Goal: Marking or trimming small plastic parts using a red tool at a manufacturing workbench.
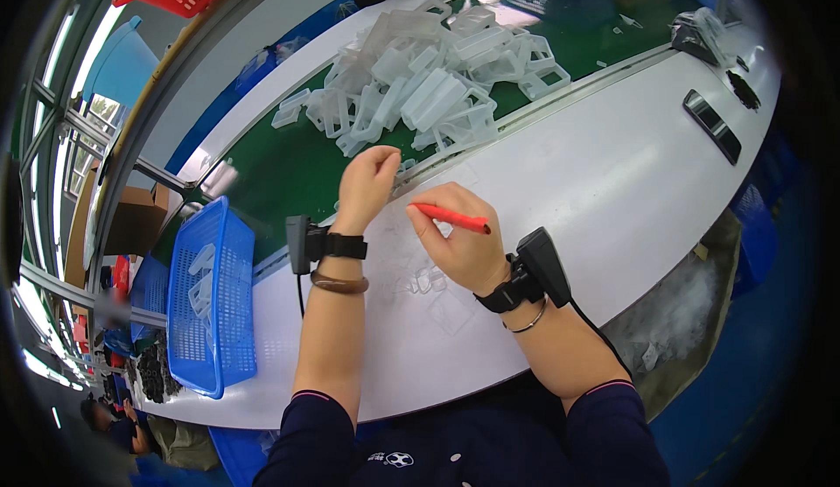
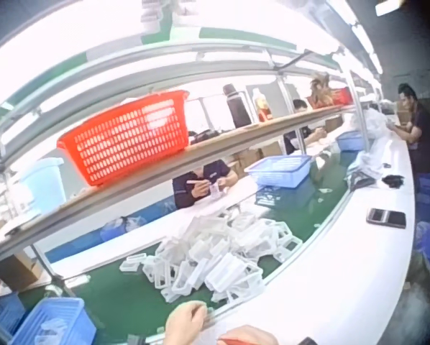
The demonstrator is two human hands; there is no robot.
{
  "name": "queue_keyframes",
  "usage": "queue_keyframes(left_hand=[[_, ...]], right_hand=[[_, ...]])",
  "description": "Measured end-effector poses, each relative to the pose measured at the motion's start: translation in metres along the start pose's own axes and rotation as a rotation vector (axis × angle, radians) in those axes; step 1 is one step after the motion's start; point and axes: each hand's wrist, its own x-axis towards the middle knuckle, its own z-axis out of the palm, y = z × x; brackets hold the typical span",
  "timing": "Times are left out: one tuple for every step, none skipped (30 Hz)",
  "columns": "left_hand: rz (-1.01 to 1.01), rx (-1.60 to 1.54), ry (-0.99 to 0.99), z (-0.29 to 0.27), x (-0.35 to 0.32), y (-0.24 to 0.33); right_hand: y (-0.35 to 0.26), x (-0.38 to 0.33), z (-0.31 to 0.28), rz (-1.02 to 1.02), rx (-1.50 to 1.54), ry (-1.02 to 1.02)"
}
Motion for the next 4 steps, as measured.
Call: queue_keyframes(left_hand=[[-0.058,-0.091,-0.029,0.024,0.012,0.004],[-0.104,-0.143,-0.031,0.043,0.022,0.006],[-0.132,-0.259,-0.001,0.058,0.030,0.007],[-0.213,-0.363,-0.014,0.070,0.035,0.005]], right_hand=[[-0.001,-0.001,0.001,0.017,0.030,0.009],[-0.001,-0.002,0.002,0.046,0.056,0.014],[0.001,-0.002,0.002,0.049,0.065,0.016],[0.003,-0.002,0.003,0.055,0.076,0.023]])
